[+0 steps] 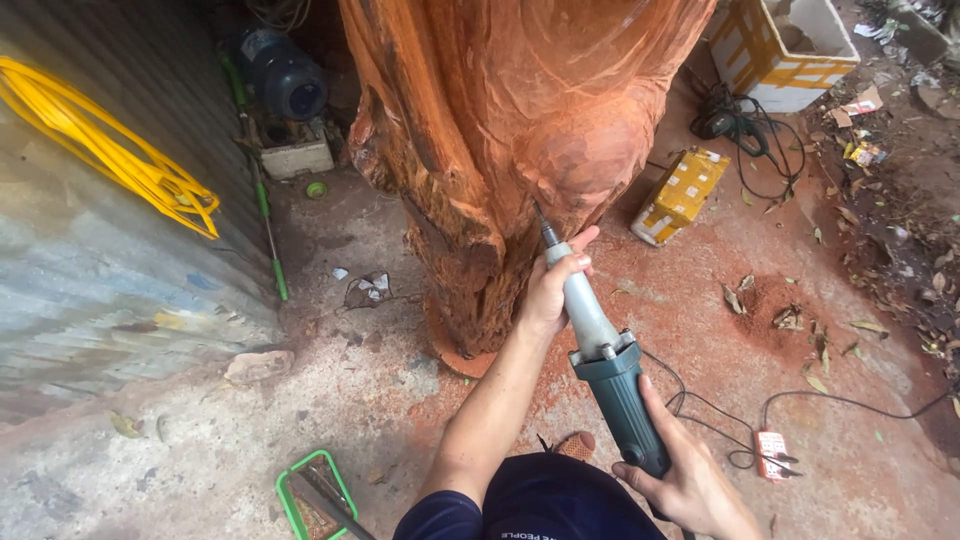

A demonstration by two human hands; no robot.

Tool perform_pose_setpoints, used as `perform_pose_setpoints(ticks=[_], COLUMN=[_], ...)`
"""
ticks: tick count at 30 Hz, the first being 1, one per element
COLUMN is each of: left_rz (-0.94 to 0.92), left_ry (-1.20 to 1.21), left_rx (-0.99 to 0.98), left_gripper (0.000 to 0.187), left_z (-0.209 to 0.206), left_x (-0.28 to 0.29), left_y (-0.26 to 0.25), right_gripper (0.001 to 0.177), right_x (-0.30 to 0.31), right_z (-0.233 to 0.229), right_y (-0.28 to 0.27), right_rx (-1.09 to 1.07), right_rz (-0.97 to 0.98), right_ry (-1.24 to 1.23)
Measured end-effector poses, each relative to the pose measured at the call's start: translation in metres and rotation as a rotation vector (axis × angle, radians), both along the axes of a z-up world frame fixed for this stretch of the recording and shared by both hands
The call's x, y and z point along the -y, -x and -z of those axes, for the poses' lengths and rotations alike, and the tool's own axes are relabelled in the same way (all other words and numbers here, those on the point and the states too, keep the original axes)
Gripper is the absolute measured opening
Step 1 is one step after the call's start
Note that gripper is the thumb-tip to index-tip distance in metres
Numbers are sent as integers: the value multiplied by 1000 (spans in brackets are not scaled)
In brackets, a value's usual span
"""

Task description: Carving and shaping a large wooden sculpture using a power carving tool

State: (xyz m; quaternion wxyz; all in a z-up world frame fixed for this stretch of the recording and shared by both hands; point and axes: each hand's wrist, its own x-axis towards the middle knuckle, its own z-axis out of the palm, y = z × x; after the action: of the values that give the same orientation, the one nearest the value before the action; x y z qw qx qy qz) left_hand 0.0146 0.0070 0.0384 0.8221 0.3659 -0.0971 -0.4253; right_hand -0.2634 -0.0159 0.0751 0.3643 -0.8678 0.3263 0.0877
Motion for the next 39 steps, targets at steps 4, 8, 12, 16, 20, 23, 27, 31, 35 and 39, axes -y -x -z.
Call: perform_pose_setpoints(ticks=[4, 8, 12, 16, 20, 23, 27, 31, 35, 39], left_rz=[7, -11, 12, 30, 19, 25, 47, 62, 91, 144], left_ry=[60, 132, 146, 27, -40, -112, -161, -192, -157, -169], left_rx=[-20, 22, 9, 21, -29, -31, 24, 27, 14, 72], left_gripper=[68, 70, 71, 69, 64, 61, 61, 60, 62, 64], left_z=[3, 16, 23, 8, 1, -1, 11, 17, 20, 16], left_x=[-1, 0, -1, -4, -2, -8, -12, -16, -22, -30], left_y=[1, 3, 0, -7, -11, -12, -13, -18, -21, -26], right_gripper=[120, 117, 117, 118, 121, 121, 121, 121, 121, 120], right_x=[4, 5, 2, -8, -17, -24, -35, -47, -60, -73], right_z=[8, 8, -1, -6, -5, -5, 8, 19, 26, 16], right_y=[6, 8, 0, -7, -12, -14, -11, -16, -20, -28], right_rx=[32, 90, 36, -27, 17, 68, 18, 101, 76, 42], right_rz=[-39, -120, -133, -57, 11, 13, 76, 77, 116, 182], right_ry=[59, 112, 108, 65, 5, -12, -29, -37, -26, -78])
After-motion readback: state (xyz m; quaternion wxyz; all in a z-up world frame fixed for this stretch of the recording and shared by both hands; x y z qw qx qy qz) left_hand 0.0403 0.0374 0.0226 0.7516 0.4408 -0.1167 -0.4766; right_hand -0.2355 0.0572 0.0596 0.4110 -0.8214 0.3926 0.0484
